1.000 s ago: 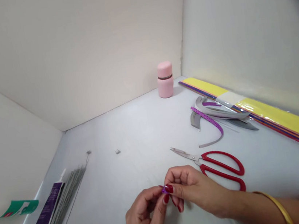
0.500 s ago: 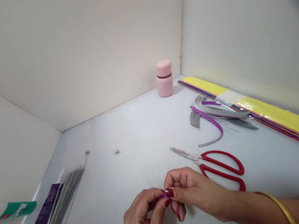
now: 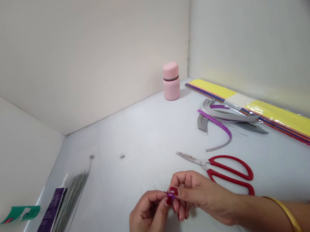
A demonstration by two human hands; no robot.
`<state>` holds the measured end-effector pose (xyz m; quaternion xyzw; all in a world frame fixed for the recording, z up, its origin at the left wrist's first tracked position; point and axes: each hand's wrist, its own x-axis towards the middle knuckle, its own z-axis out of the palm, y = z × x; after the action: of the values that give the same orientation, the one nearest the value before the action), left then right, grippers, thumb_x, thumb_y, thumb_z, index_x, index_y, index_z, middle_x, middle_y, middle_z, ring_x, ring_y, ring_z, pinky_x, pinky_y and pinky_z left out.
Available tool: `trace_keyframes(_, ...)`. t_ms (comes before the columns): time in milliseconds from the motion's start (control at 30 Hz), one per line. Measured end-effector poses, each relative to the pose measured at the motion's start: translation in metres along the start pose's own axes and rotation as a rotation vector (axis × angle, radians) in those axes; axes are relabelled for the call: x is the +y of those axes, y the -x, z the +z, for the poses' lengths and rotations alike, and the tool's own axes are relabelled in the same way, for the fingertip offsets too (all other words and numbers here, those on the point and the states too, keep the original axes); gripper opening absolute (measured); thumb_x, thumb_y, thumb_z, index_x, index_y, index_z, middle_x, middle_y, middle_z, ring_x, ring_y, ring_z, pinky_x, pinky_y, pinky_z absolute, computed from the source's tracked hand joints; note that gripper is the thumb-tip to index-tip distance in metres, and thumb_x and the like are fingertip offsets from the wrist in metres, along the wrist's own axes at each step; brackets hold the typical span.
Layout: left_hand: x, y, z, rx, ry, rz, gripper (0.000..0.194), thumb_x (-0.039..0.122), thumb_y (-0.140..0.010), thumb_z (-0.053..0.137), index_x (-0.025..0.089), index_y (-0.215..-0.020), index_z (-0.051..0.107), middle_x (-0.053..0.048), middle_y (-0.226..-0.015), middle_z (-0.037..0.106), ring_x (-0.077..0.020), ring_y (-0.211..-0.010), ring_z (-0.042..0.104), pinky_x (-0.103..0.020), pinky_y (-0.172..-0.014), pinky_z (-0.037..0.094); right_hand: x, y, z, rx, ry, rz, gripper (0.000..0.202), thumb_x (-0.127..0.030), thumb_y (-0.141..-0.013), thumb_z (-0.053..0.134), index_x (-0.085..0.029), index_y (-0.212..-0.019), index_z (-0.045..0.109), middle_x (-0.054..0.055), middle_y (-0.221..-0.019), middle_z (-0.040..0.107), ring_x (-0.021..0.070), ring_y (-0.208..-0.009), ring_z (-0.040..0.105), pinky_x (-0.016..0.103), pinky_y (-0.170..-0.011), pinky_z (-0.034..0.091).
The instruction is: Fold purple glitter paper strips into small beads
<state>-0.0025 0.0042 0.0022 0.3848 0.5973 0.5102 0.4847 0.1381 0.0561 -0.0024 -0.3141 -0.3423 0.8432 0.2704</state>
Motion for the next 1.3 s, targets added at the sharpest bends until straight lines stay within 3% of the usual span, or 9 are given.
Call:
trace_keyframes(333, -0.003, -0.005, 0.0, -0.068, 0.293, -0.171, 0.014, 0.027, -0.066, 0.073, 0.016, -0.066, 0.066, -0.001, -0.055, 0.069, -0.0121, -0.05, 0.06, -0.021, -0.054, 0.046, 0.003, -0.001, -0.003, -0.02, -0.094, 0.044, 0.03, -0.036, -0.069, 0.071, -0.012, -0.077, 0.055, 0.001, -0.061, 0.064, 0.0087, -0.05, 0.059, 0.019, -0.049, 0.039)
trace_keyframes(567, -0.004, -0.002, 0.001, -0.015, 0.079, 0.105, 0.005, 0.023, -0.068, 0.07, 0.018, -0.068, 0.07, -0.003, -0.069, 0.068, -0.0138, -0.064, 0.06, -0.019, -0.062, 0.047, 0.002, -0.002, -0.002, 0.061, -0.094, -0.004, 0.025, -0.026, -0.067, 0.074, -0.012, -0.075, 0.055, 0.001, -0.059, 0.065, 0.0089, -0.052, 0.06, 0.018, -0.051, 0.04)
trace_keyframes(633, -0.004, 0.0, 0.003, 0.002, 0.076, 0.124, 0.005, 0.022, -0.067, 0.071, 0.018, -0.07, 0.072, -0.004, -0.072, 0.069, -0.0143, -0.068, 0.062, -0.018, -0.064, 0.048, 0.002, -0.001, -0.001, 0.09, -0.062, -0.046, 0.025, -0.024, -0.066, 0.075, -0.012, -0.075, 0.055, 0.0, -0.057, 0.064, 0.0087, -0.052, 0.059, 0.018, -0.052, 0.04)
trace_keyframes(867, -0.001, 0.002, 0.008, 0.186, 0.242, -0.064, 0.022, 0.024, -0.053, 0.081, 0.02, -0.073, 0.072, 0.0, -0.067, 0.075, -0.0118, -0.063, 0.068, -0.014, -0.061, 0.052, 0.002, 0.0, 0.001, 0.088, 0.01, -0.129, 0.025, -0.029, -0.071, 0.071, -0.012, -0.085, 0.058, 0.0, -0.063, 0.064, 0.0084, -0.057, 0.059, 0.019, -0.055, 0.041)
trace_keyframes(1000, -0.002, 0.001, 0.005, 0.18, 0.183, -0.063, 0.019, 0.026, -0.055, 0.079, 0.019, -0.072, 0.072, 0.0, -0.065, 0.075, -0.0101, -0.06, 0.067, -0.011, -0.058, 0.051, 0.002, -0.002, 0.001, 0.073, 0.075, -0.119, 0.024, -0.028, -0.069, 0.073, -0.011, -0.08, 0.059, 0.0, -0.062, 0.063, 0.0075, -0.056, 0.058, 0.019, -0.055, 0.04)
trace_keyframes(1100, -0.005, 0.004, 0.003, 0.15, 0.059, 0.021, 0.012, 0.026, -0.063, 0.074, 0.021, -0.074, 0.073, 0.001, -0.07, 0.076, -0.0105, -0.064, 0.068, -0.011, -0.062, 0.051, 0.005, -0.003, 0.0, 0.071, 0.104, -0.147, 0.023, -0.028, -0.069, 0.072, -0.012, -0.078, 0.059, -0.002, -0.06, 0.062, 0.007, -0.055, 0.057, 0.019, -0.055, 0.04)
trace_keyframes(1300, -0.015, 0.007, 0.002, 0.104, -0.26, 0.372, 0.02, 0.017, -0.073, 0.063, 0.026, -0.089, 0.071, 0.002, -0.082, 0.075, -0.0121, -0.075, 0.068, -0.015, -0.071, 0.051, 0.008, -0.003, -0.003, 0.087, 0.114, -0.177, 0.023, -0.029, -0.069, 0.072, -0.013, -0.072, 0.057, -0.001, -0.06, 0.061, 0.0074, -0.053, 0.056, 0.02, -0.054, 0.041)
